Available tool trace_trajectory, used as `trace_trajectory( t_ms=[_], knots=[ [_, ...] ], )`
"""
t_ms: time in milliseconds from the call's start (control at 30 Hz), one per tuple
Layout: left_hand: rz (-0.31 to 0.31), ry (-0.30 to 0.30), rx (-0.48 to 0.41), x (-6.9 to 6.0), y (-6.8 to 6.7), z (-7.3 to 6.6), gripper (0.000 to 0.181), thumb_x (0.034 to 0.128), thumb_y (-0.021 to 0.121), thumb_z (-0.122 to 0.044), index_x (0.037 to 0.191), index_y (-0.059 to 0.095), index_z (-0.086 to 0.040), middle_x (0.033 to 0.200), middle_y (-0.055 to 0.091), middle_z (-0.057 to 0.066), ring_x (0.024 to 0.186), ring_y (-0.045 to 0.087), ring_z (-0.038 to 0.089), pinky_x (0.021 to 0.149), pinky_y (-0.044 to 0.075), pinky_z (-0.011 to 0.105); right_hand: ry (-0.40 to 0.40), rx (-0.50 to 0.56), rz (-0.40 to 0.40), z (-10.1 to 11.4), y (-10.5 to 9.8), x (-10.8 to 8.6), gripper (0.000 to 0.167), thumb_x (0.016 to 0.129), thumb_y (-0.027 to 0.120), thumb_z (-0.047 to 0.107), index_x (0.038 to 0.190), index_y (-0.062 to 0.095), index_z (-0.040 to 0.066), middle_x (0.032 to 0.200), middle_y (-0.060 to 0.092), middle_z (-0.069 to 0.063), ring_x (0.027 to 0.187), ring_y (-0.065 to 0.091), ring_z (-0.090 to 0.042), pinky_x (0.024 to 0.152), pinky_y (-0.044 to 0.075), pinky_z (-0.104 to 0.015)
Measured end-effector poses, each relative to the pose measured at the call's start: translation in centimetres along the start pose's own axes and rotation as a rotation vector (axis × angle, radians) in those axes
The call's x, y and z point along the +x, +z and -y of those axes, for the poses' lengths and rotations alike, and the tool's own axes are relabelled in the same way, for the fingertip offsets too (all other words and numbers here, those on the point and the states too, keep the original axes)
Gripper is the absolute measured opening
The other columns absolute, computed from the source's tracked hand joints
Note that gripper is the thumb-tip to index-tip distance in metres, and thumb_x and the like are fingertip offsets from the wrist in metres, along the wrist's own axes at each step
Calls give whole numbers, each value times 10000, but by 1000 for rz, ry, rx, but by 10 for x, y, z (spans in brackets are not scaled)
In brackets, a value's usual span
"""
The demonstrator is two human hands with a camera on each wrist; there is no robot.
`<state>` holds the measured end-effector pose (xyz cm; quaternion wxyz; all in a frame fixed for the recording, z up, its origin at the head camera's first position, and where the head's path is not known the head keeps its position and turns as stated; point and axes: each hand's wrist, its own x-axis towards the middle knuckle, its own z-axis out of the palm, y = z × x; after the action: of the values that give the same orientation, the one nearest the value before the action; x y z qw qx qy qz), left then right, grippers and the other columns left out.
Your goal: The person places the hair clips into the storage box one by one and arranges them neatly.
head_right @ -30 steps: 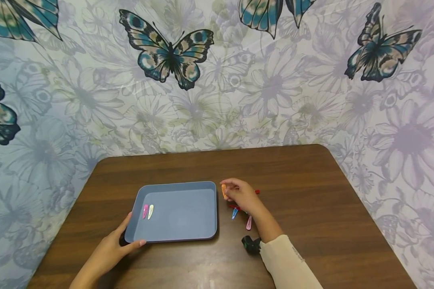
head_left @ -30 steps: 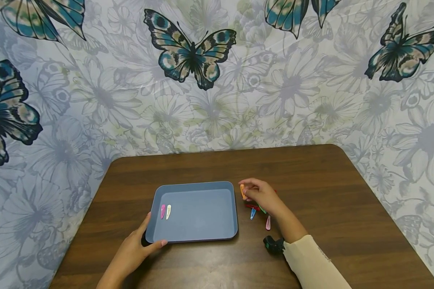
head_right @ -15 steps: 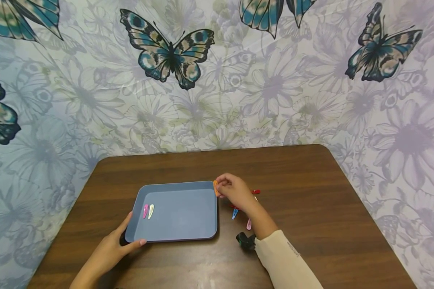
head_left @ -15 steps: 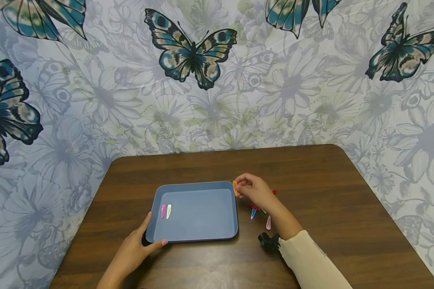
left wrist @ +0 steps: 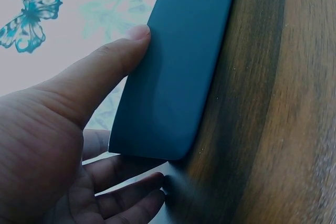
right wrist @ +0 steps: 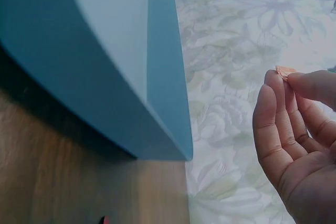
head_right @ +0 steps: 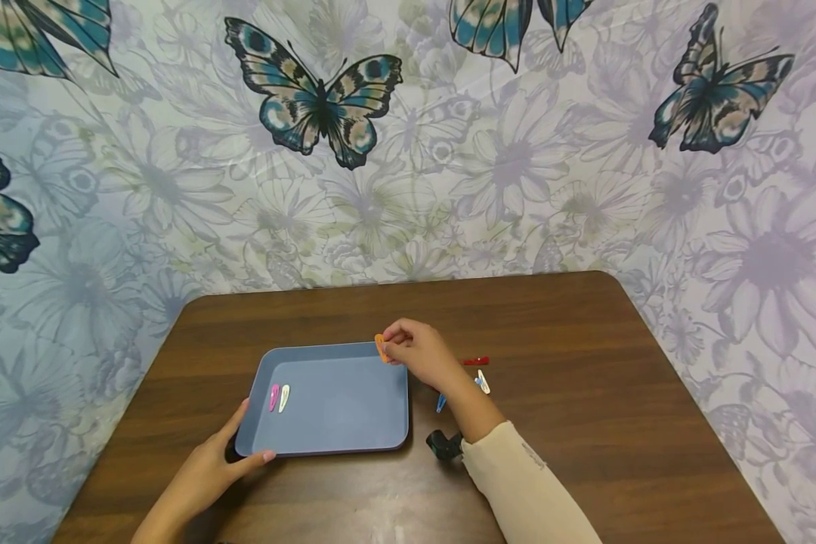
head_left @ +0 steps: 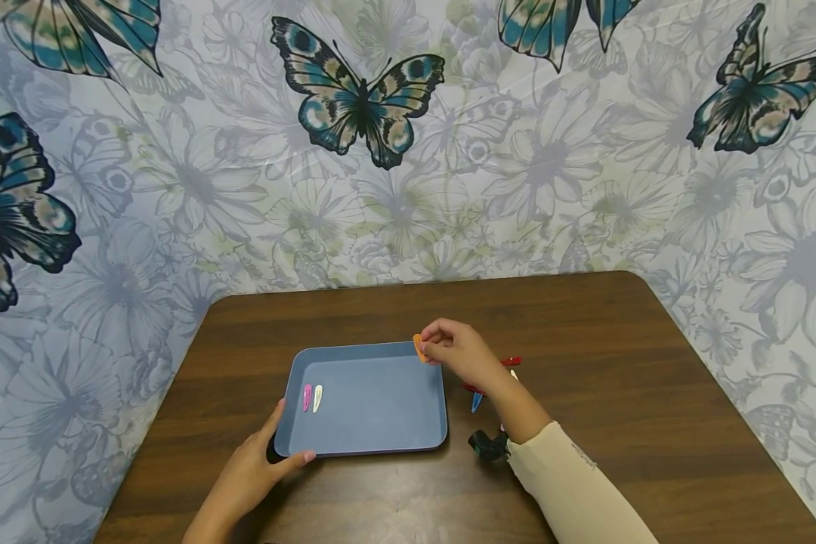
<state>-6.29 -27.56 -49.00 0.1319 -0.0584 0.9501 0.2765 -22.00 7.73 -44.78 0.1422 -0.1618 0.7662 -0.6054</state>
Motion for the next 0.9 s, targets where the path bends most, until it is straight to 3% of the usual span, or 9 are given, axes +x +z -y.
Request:
trace_trajectory(
  t_ms=[200,433,633,900],
  knots=[
    [0,-2,-3,0,0,0,1168,823,653,-740,1646,52,-169,1581,319,340,1416,358,576,1071,367,717,-22,15,14,8,10,6,131,960,688,104,1052,670,12,942,700,-134,829,726,-234,771,624,-324],
    [3,-5,-6,0,0,-1,1170,825,653,-737,1645,50,-160,1582,317,340,1421,356,568,1076,366,710,-26,43,49,15,20,15,140,991,646,125,1072,652,10,912,686,-112,806,716,-215,784,623,-354],
    [2,-4,-6,-1,-1,-2,1170,824,657,-734,1645,54,-160,1592,307,329,1430,350,558,1086,362,704,-56,15,68,20,29,23,133,1004,627,132,1067,644,17,876,685,-112,786,700,-240,743,610,-300],
    [5,-10,-5,-1,-1,-2,1166,823,657,-735,1646,50,-175,1595,304,325,1432,347,559,1088,359,705,-37,2,86,23,39,32,133,1004,634,141,1058,637,19,851,696,-105,703,692,-145,717,620,-313]
  ],
)
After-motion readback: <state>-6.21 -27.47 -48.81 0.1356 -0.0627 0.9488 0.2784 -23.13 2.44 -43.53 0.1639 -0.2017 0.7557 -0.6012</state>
